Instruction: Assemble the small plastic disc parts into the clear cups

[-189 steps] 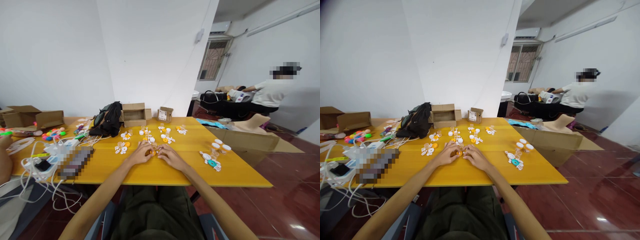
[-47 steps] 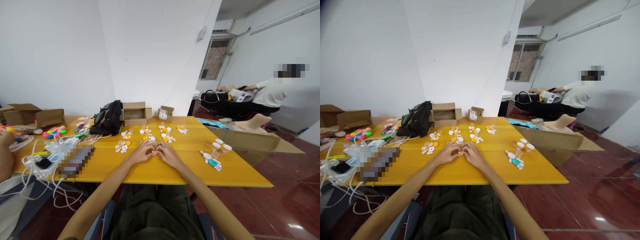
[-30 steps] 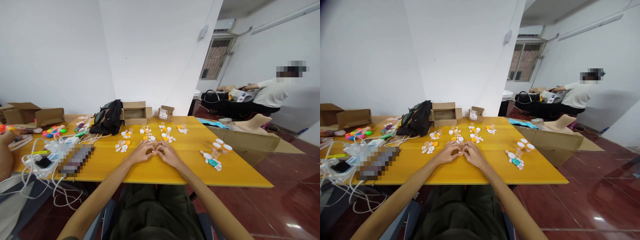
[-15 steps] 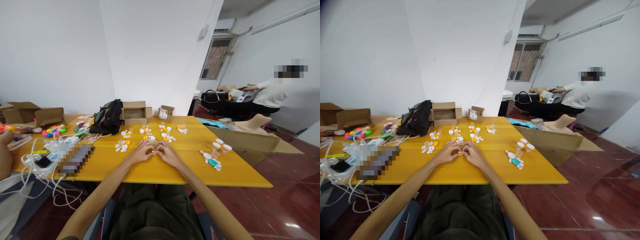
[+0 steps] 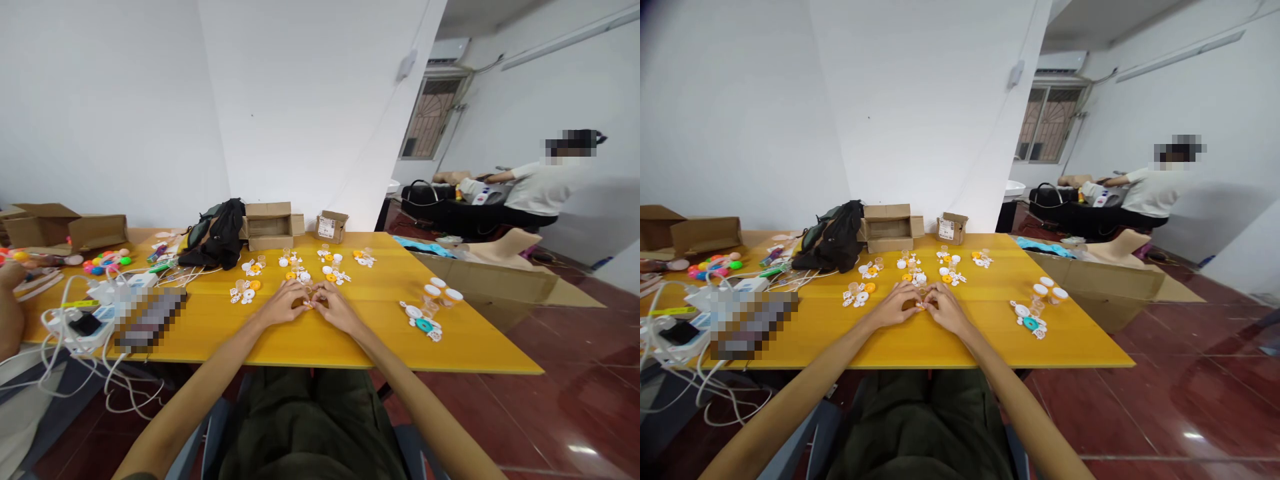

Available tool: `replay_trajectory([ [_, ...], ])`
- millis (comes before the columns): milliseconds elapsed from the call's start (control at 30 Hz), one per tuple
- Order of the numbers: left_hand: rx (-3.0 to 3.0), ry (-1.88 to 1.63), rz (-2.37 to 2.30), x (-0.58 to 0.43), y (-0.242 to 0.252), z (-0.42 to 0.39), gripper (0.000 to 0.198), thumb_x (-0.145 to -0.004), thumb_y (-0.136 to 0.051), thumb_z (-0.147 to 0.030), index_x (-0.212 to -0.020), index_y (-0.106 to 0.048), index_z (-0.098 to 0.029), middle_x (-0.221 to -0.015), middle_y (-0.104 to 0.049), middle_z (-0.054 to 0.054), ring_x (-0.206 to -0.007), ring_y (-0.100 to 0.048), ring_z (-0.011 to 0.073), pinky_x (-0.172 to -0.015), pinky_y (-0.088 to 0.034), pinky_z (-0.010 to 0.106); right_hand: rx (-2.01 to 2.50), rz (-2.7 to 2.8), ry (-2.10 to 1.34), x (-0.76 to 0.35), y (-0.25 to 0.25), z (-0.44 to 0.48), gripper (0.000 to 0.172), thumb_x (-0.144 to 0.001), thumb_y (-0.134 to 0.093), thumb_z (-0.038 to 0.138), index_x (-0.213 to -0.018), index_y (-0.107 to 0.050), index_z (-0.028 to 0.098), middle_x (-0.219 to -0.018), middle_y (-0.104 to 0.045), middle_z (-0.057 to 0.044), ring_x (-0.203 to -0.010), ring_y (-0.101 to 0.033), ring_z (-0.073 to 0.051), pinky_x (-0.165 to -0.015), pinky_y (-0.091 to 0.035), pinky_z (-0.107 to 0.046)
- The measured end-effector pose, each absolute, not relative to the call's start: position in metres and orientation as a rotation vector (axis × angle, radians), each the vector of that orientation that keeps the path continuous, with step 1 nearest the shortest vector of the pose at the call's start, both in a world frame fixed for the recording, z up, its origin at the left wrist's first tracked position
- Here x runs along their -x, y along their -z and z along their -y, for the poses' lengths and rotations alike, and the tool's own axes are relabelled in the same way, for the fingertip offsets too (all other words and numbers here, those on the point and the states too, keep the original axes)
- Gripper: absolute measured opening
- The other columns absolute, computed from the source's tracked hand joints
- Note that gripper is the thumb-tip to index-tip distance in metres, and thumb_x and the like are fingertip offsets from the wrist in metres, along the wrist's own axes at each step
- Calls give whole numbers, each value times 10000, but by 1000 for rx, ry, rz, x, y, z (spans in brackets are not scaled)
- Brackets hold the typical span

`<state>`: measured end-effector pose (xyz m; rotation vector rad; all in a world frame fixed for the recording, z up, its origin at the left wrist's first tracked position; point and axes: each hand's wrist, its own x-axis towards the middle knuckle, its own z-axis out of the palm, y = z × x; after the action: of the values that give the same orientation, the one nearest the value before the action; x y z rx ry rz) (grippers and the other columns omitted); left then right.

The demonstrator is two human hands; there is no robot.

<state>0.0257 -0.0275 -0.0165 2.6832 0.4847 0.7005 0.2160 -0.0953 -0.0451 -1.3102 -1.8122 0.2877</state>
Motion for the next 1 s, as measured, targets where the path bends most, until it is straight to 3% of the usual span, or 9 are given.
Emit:
replay_trajectory([
  [267, -2698, -696, -485, -25, 15, 29, 135, -942, -606, -333, -925, -692, -231, -1094, -693, 71, -1112, -566, 259, -1041, -405, 429, 1280, 1940, -79, -216, 38, 99, 137, -848, -665, 130, -803, -705, 253, -1071, -655, -73, -1059, -604, -255, -942, -484, -434],
  [567, -2712, -686, -496, -25, 14, 29, 119, -933, -626, -323, -906, -687, -225, -1065, -687, 67, -1092, -566, 254, -1023, -411, 415, 1295, 1942, -164, -218, 39, 88, 162, -811, -665, 85, -753, -686, 236, -1090, -659, -62, -1085, -604, -239, -940, -487, -408],
  [1000, -2677, -683, -501, -25, 17, 28, 123, -931, -612, -331, -947, -700, -246, -1074, -707, 61, -1112, -568, 263, -1043, -398, 440, 1365, 1736, -309, -219, 56, 85, 134, -828, -645, 166, -726, -690, 240, -1062, -653, -72, -1087, -625, -257, -964, -492, -427],
])
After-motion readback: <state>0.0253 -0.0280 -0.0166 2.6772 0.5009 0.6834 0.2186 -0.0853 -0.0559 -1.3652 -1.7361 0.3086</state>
